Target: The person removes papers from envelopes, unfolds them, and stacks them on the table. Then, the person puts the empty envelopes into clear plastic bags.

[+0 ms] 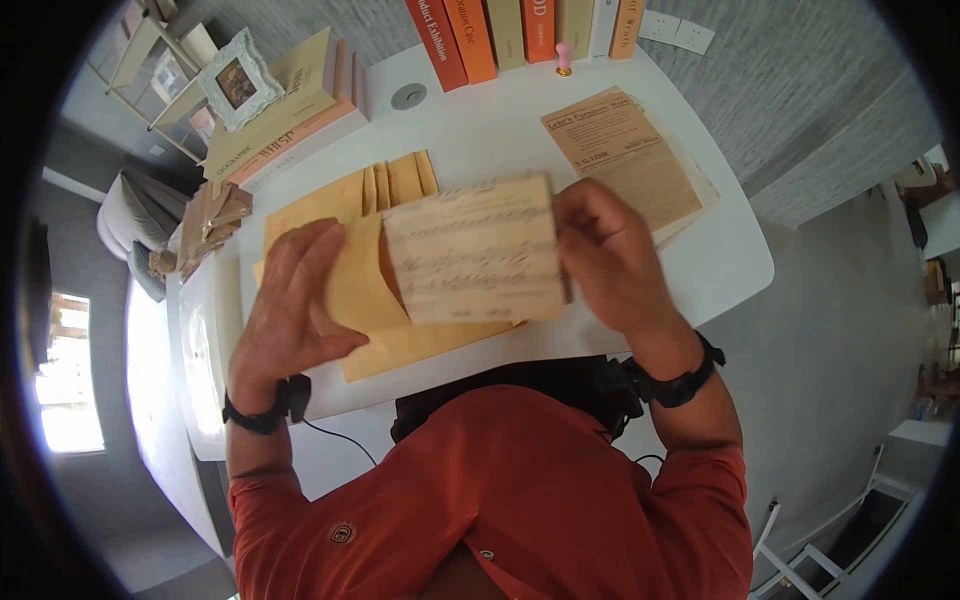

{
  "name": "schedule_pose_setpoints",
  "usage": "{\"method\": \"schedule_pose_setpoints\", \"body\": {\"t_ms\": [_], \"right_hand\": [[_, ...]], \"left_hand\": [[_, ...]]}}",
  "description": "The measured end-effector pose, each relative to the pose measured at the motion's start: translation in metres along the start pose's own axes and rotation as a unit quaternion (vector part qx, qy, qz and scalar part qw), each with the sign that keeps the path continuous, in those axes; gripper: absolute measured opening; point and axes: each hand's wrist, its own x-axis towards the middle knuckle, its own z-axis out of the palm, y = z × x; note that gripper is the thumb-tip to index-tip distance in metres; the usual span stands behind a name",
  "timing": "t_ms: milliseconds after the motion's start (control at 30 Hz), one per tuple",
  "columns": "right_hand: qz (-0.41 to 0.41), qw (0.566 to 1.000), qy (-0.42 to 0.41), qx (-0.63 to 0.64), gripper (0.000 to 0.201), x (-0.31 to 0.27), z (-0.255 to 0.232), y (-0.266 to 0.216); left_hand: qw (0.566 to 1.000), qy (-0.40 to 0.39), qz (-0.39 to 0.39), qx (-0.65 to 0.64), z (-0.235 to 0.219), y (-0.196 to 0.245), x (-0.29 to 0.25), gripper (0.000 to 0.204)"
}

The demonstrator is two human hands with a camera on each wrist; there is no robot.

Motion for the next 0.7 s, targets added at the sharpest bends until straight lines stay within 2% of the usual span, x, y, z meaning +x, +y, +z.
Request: {"method": "schedule_pose_setpoints", "body": {"t_ms": [67,167,267,333,400,500,600,700], "right_hand": [[0.044,0.998,0.045,0.015,0.01,0.003,-0.015,-0.006],[0.05,0.986,0.045,0.155,0.01,0.006,-0.018,-0.003],[0.086,0.978,0.061,0.182,0.011,0.008,-0.014,0.007],[0.103,0.975,0.044,0.194,0.012,0.008,-0.016,0.019],[0.124,0.972,0.034,0.198,0.011,0.007,-0.014,0.026],[0.148,0.971,0.032,0.184,0.01,0.009,-0.003,0.027],[0.15,0.975,0.037,0.159,0.009,0.011,0.004,0.024],[0.146,0.982,0.042,0.112,0.011,0.009,0.001,0.031]], "left_hand": [[0.999,-0.006,-0.037,0.006,-0.006,-0.022,0.0,0.111],[0.998,-0.014,-0.047,0.03,-0.005,-0.055,0.009,0.108],[0.989,0.006,-0.086,0.121,0.006,-0.056,0.016,0.103],[0.997,0.056,0.004,0.056,0.01,-0.036,0.019,0.102],[0.995,0.058,0.081,0.011,0.009,-0.001,0.025,0.076],[0.975,0.079,0.209,0.015,0.017,0.022,0.034,0.053],[0.965,0.088,0.237,-0.067,0.025,0.018,0.036,0.032],[0.963,0.097,0.187,-0.17,0.023,0.014,0.033,0.039]]}}
